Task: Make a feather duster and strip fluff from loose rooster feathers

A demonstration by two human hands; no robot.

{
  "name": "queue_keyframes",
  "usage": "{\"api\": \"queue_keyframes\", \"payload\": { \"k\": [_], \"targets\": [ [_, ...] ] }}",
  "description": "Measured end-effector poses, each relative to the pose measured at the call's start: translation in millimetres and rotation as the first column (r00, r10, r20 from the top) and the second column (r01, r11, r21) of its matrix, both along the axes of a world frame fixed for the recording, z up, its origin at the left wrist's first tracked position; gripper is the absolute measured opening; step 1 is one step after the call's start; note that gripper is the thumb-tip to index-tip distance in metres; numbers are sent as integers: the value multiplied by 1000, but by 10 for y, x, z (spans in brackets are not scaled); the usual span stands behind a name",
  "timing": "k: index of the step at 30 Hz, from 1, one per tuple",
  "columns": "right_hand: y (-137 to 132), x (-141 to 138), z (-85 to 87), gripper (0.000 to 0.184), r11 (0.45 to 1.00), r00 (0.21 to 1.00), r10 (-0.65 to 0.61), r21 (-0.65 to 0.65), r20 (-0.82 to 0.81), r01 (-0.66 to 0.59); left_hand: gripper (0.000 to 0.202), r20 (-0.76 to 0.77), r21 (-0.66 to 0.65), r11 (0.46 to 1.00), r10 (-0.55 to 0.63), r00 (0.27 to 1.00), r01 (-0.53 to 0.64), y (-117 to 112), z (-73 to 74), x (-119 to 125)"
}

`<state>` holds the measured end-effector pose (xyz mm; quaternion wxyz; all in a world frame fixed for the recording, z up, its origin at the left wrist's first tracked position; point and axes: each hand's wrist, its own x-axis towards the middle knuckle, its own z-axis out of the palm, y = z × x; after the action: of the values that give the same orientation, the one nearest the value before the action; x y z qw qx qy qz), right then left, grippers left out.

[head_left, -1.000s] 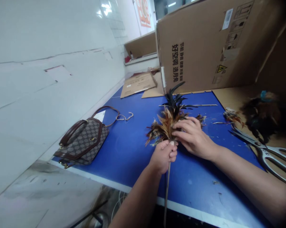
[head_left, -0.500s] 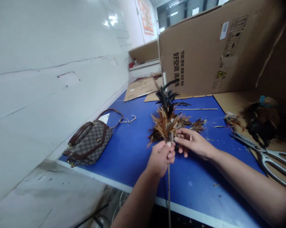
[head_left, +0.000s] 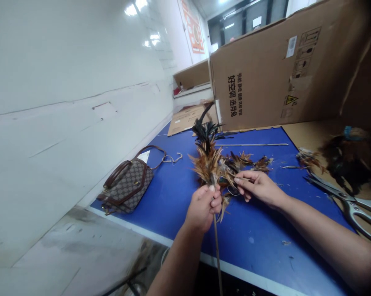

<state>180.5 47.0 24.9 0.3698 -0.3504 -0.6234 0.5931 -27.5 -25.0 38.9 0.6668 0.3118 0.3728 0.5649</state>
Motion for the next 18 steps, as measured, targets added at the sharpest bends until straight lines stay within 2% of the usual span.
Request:
{"api": "queue_keyframes", "payload": {
  "k": [6,10,12,15,18],
  "targets": [
    [119,130,-19,41,987,989,-148,66,29,146,42,25,-44,998,-47,999,48,-16,-6,-73],
    [147,170,36,42,953,955,-282,144,87,268,41,27,-63,995,-75,997,76,-23,-34,-80],
    [163,198,60,42,916,919,-372,213,132,340,40,28,-66,994,-82,996,84,-21,-51,-70],
    [237,303,48,41,827,831,-516,374,209,419,41,25,-65,994,-85,996,86,-13,-60,-58],
    [364,482,-16,38,739,685,-619,582,384,341,43,9,-64,995,-77,997,78,-1,-56,-67]
  ]
}}
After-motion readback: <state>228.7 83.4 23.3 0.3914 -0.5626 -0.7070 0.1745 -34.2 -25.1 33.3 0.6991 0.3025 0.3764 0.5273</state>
